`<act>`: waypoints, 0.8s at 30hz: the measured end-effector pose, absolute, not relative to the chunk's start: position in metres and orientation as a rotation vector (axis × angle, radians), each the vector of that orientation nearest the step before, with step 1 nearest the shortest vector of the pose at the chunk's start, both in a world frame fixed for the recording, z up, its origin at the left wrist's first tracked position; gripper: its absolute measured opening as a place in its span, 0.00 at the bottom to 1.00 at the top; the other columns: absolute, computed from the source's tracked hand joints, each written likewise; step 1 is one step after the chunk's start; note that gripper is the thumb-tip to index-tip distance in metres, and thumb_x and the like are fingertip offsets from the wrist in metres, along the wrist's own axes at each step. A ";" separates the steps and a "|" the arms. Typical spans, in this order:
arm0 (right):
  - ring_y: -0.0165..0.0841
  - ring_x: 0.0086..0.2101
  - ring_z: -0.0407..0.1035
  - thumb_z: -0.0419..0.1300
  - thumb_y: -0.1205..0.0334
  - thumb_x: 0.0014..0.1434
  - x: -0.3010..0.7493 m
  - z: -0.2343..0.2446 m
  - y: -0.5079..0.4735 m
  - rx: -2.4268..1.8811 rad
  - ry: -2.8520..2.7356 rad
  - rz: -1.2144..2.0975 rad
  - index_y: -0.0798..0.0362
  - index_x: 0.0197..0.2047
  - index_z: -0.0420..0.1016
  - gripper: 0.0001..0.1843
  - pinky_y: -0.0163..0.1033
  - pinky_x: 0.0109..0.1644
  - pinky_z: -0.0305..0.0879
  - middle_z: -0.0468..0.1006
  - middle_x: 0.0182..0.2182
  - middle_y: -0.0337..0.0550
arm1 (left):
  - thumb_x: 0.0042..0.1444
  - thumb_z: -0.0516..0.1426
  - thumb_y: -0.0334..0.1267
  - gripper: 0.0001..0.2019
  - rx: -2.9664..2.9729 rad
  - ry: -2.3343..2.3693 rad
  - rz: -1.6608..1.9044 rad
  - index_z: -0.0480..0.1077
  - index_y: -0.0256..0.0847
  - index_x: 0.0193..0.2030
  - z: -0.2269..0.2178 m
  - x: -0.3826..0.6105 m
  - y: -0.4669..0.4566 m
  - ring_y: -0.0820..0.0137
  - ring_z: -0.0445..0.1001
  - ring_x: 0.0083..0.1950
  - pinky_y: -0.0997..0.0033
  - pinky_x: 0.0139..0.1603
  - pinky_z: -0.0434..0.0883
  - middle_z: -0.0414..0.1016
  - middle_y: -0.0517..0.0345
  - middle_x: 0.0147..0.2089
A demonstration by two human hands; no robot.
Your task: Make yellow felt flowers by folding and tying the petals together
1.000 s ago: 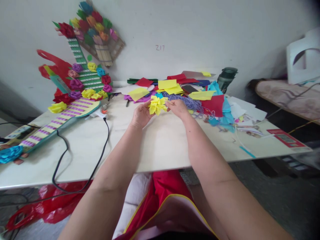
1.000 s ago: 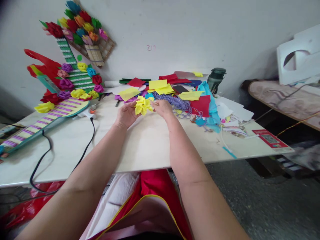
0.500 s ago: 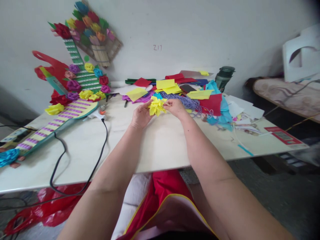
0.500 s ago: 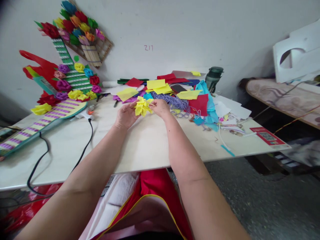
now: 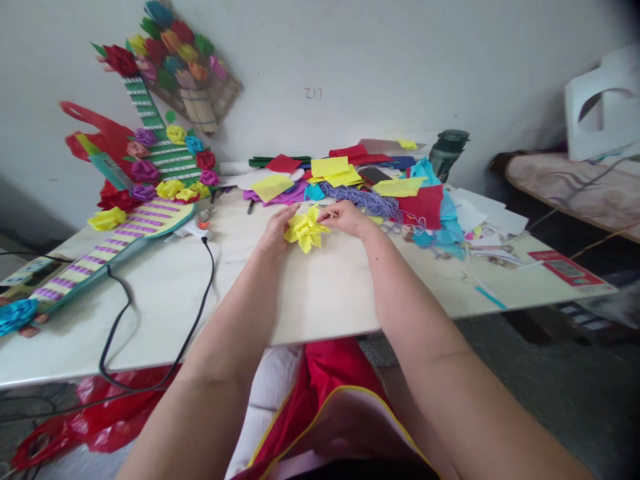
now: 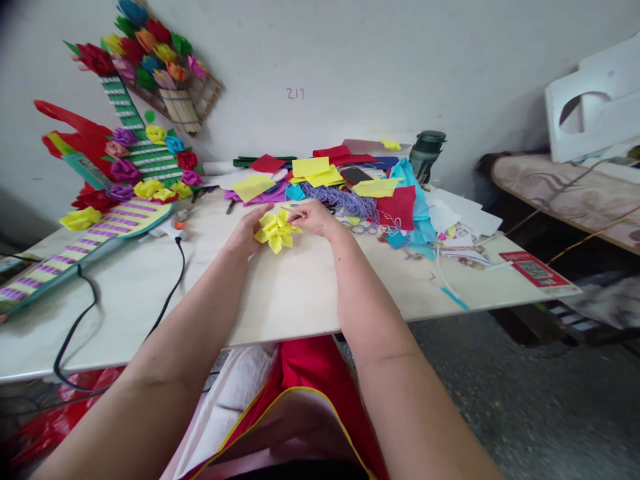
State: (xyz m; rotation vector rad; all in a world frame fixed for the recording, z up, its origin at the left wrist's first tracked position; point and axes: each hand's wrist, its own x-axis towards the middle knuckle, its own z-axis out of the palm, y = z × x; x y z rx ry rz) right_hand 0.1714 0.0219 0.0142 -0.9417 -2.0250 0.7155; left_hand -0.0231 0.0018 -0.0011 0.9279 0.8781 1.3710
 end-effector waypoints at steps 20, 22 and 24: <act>0.30 0.35 0.73 0.64 0.67 0.49 0.158 0.022 0.009 -1.130 -2.150 0.497 0.52 0.35 0.85 0.09 0.32 0.38 0.60 0.83 0.32 0.39 | 0.41 0.61 0.35 0.06 0.871 0.963 1.135 0.74 0.36 0.28 0.006 -0.025 -0.001 0.65 0.76 0.27 0.67 0.31 0.74 0.77 0.52 0.27; 0.30 0.34 0.73 0.64 0.67 0.50 0.157 0.022 0.009 -1.124 -2.155 0.494 0.53 0.35 0.84 0.09 0.32 0.38 0.59 0.83 0.32 0.39 | 0.39 0.62 0.34 0.05 0.913 1.005 1.155 0.73 0.35 0.25 0.007 -0.026 -0.002 0.66 0.75 0.26 0.69 0.28 0.73 0.77 0.53 0.25; 0.30 0.34 0.72 0.64 0.66 0.50 0.157 0.022 0.009 -1.120 -2.168 0.494 0.53 0.35 0.84 0.09 0.32 0.38 0.59 0.83 0.32 0.39 | 0.37 0.62 0.33 0.05 0.951 1.036 1.189 0.72 0.36 0.23 0.009 -0.026 -0.004 0.67 0.74 0.25 0.70 0.26 0.71 0.76 0.53 0.24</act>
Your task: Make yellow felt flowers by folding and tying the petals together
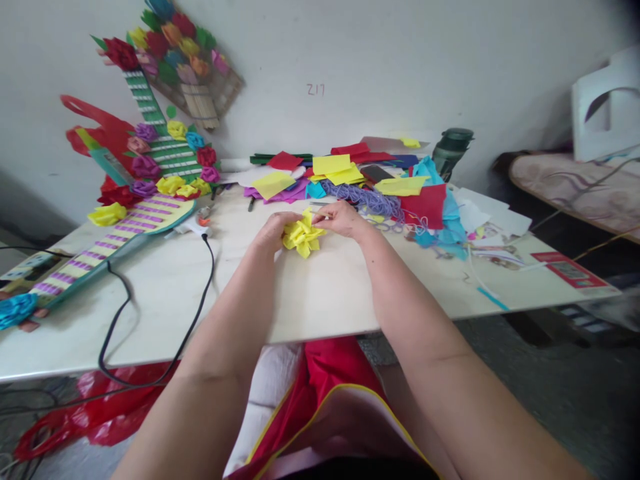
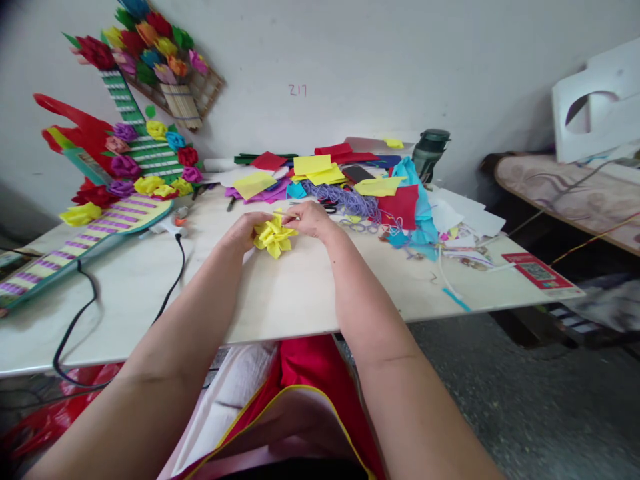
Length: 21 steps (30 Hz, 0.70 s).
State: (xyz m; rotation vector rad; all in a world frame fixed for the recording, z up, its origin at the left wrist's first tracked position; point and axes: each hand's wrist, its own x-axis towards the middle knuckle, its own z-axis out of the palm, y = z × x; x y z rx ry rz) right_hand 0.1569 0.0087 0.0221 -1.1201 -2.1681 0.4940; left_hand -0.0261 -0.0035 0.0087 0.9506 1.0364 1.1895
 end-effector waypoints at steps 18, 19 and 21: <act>0.31 0.35 0.72 0.57 0.62 0.58 0.165 0.025 0.013 -1.438 -1.988 0.504 0.54 0.33 0.80 0.10 0.34 0.40 0.63 0.82 0.33 0.42 | 0.38 0.65 0.37 0.10 0.927 0.936 1.442 0.73 0.38 0.29 -0.001 -0.023 0.004 0.71 0.74 0.26 0.73 0.28 0.69 0.76 0.58 0.25; 0.32 0.36 0.74 0.58 0.62 0.58 0.166 0.024 0.014 -1.420 -1.968 0.513 0.54 0.34 0.80 0.10 0.34 0.41 0.64 0.82 0.33 0.42 | 0.38 0.65 0.36 0.10 0.927 0.936 1.435 0.73 0.38 0.29 0.000 -0.022 0.003 0.71 0.74 0.26 0.73 0.28 0.69 0.76 0.58 0.25; 0.33 0.37 0.75 0.59 0.62 0.57 0.166 0.021 0.017 -1.404 -1.915 0.524 0.54 0.36 0.81 0.09 0.35 0.43 0.66 0.83 0.33 0.42 | 0.39 0.64 0.35 0.09 0.925 0.932 1.414 0.72 0.37 0.29 0.002 -0.020 0.001 0.71 0.74 0.25 0.73 0.28 0.69 0.76 0.58 0.25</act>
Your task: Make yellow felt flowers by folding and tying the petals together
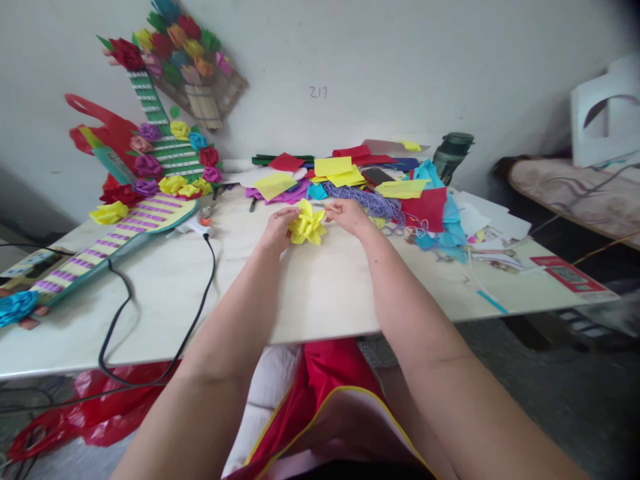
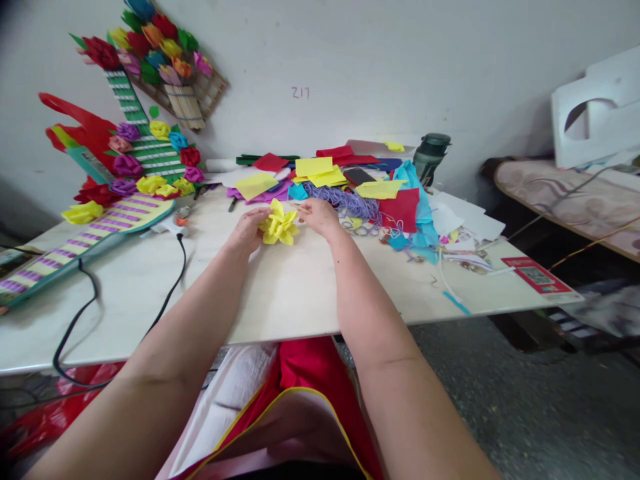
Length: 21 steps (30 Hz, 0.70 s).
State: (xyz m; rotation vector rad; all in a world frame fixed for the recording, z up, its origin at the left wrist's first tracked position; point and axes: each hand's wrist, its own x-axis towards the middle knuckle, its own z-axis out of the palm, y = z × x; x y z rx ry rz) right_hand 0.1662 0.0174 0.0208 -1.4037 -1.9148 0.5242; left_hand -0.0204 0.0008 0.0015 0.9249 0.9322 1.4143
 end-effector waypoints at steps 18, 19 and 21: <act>0.36 0.43 0.76 0.60 0.68 0.51 0.161 0.020 0.017 -1.316 -1.849 0.519 0.55 0.42 0.81 0.15 0.40 0.49 0.68 0.84 0.42 0.45 | 0.40 0.64 0.36 0.07 1.031 0.909 1.232 0.74 0.37 0.28 0.003 -0.016 -0.002 0.71 0.73 0.24 0.73 0.26 0.68 0.77 0.56 0.25; 0.36 0.43 0.75 0.60 0.68 0.51 0.161 0.020 0.017 -1.310 -1.849 0.514 0.55 0.42 0.81 0.15 0.40 0.49 0.68 0.84 0.42 0.44 | 0.39 0.65 0.36 0.08 1.039 0.901 1.222 0.74 0.36 0.28 0.003 -0.016 -0.004 0.70 0.74 0.25 0.73 0.26 0.69 0.78 0.54 0.25; 0.36 0.42 0.75 0.60 0.68 0.51 0.160 0.019 0.018 -1.295 -1.848 0.505 0.55 0.43 0.81 0.16 0.40 0.48 0.68 0.84 0.41 0.44 | 0.37 0.68 0.37 0.10 1.049 0.898 1.193 0.75 0.36 0.27 0.001 -0.016 -0.004 0.68 0.75 0.26 0.72 0.27 0.70 0.79 0.51 0.26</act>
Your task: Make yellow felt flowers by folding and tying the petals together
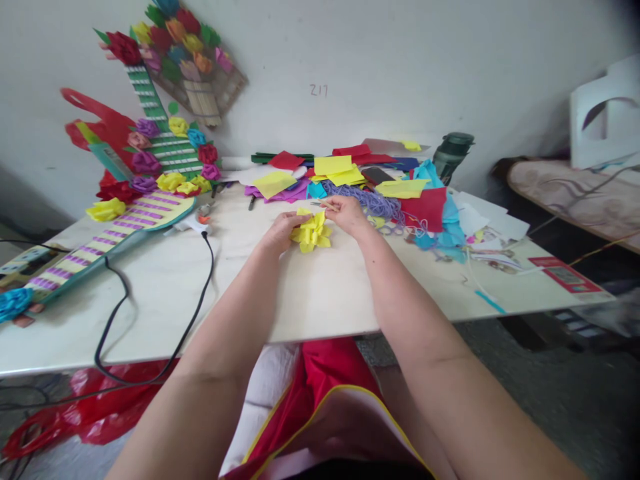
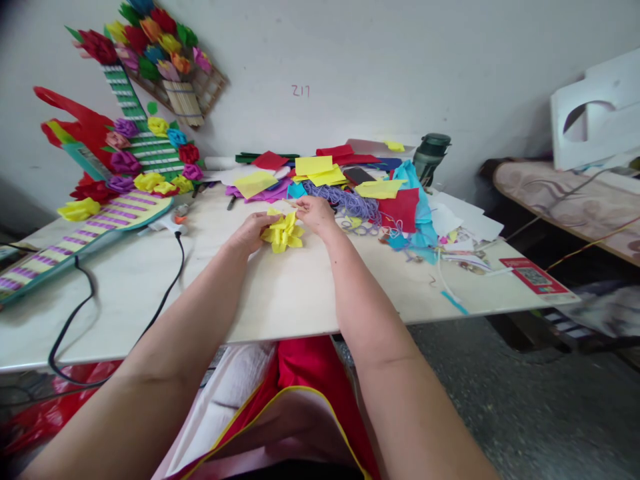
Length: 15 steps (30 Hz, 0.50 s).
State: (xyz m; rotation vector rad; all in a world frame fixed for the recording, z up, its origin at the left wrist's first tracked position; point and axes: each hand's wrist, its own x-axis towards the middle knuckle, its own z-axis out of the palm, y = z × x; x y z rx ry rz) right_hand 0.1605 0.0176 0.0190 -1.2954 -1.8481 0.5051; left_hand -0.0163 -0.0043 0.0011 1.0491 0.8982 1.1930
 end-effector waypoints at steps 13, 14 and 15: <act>0.35 0.39 0.76 0.60 0.68 0.51 0.153 0.007 0.027 -1.087 -1.770 0.575 0.54 0.41 0.81 0.14 0.39 0.45 0.70 0.83 0.37 0.41 | 0.38 0.69 0.39 0.15 1.064 0.878 1.124 0.73 0.33 0.31 0.002 -0.019 -0.005 0.66 0.76 0.28 0.66 0.34 0.73 0.78 0.52 0.28; 0.35 0.39 0.76 0.60 0.68 0.51 0.153 0.006 0.029 -1.077 -1.776 0.569 0.54 0.40 0.81 0.13 0.39 0.45 0.70 0.83 0.36 0.40 | 0.38 0.68 0.38 0.15 1.061 0.869 1.131 0.73 0.34 0.32 0.003 -0.018 -0.006 0.67 0.76 0.28 0.67 0.34 0.73 0.78 0.53 0.28; 0.35 0.39 0.76 0.60 0.67 0.51 0.153 0.005 0.030 -1.067 -1.786 0.564 0.53 0.40 0.81 0.13 0.39 0.45 0.70 0.83 0.36 0.40 | 0.37 0.68 0.37 0.16 1.062 0.864 1.146 0.72 0.34 0.33 0.004 -0.018 -0.006 0.68 0.75 0.28 0.68 0.33 0.72 0.77 0.54 0.28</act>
